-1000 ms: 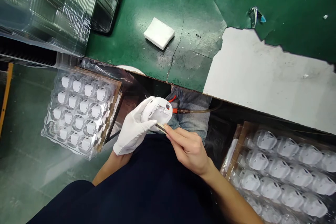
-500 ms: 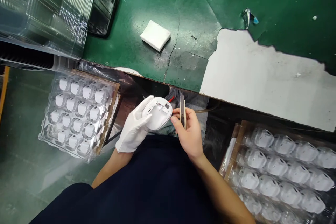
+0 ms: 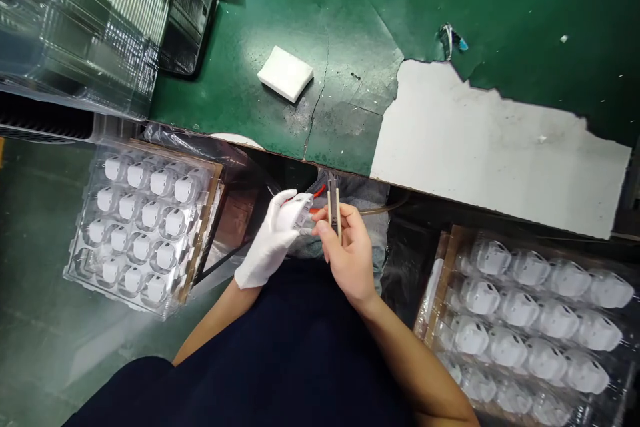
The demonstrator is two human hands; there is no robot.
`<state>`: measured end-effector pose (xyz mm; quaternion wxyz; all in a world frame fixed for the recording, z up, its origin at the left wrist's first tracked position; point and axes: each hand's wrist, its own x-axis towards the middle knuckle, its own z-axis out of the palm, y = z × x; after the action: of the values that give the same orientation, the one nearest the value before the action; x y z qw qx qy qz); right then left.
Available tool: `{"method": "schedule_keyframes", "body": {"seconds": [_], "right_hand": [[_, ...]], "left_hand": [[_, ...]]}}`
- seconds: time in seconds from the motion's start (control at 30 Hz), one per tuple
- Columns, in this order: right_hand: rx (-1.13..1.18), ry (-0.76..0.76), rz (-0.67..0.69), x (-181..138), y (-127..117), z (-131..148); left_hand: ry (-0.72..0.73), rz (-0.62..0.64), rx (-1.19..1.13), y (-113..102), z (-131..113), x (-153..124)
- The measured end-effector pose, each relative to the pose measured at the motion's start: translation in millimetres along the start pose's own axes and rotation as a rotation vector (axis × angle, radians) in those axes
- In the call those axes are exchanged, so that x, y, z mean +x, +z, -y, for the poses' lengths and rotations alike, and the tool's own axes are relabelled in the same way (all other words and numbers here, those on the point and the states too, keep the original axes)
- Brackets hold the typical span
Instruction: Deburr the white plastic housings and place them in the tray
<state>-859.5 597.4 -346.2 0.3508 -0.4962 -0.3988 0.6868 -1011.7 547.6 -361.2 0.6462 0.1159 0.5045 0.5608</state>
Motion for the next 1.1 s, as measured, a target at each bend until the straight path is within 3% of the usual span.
{"method": "schedule_keyframes", "body": {"seconds": [0.1, 0.2, 0.3, 0.4, 0.57, 0.67, 0.9, 1.1], "right_hand": [[-0.072, -0.050, 0.021, -4.6, -12.9, 0.5], [-0.202, 0.007, 0.169, -11.3, -21.4, 3.8], [-0.307, 0.072, 0.263, -16.8, -21.2, 4.1], [-0.345, 0.143, 0.257, -18.9, -16.4, 1.1], [-0.373, 0.147, 0.261, -17.4, -11.8, -2.1], [-0.452, 0.063, 0.269, -18.9, -11.2, -4.2], [-0.805, -0.490, 0.131, -38.3, -5.2, -8.3], [-0.863, -0.496, 0.201, -37.9, -9.0, -1.0]], "left_hand": [[-0.128, -0.026, -0.333, -6.5, -9.7, 5.2], [-0.188, -0.108, -0.423, -7.9, -21.2, 7.8], [-0.124, -0.084, -0.359, -5.5, -24.6, 6.4], [0.026, -0.069, -0.221, -3.6, -19.1, 3.6], [0.183, -0.203, 0.010, -3.9, -8.3, 0.7], [0.202, -0.244, 0.131, -3.3, -7.8, -1.9], [0.179, -0.219, 0.250, -2.8, -14.8, -7.9], [0.111, -0.138, 0.229, -11.2, -20.6, -6.6]]}}
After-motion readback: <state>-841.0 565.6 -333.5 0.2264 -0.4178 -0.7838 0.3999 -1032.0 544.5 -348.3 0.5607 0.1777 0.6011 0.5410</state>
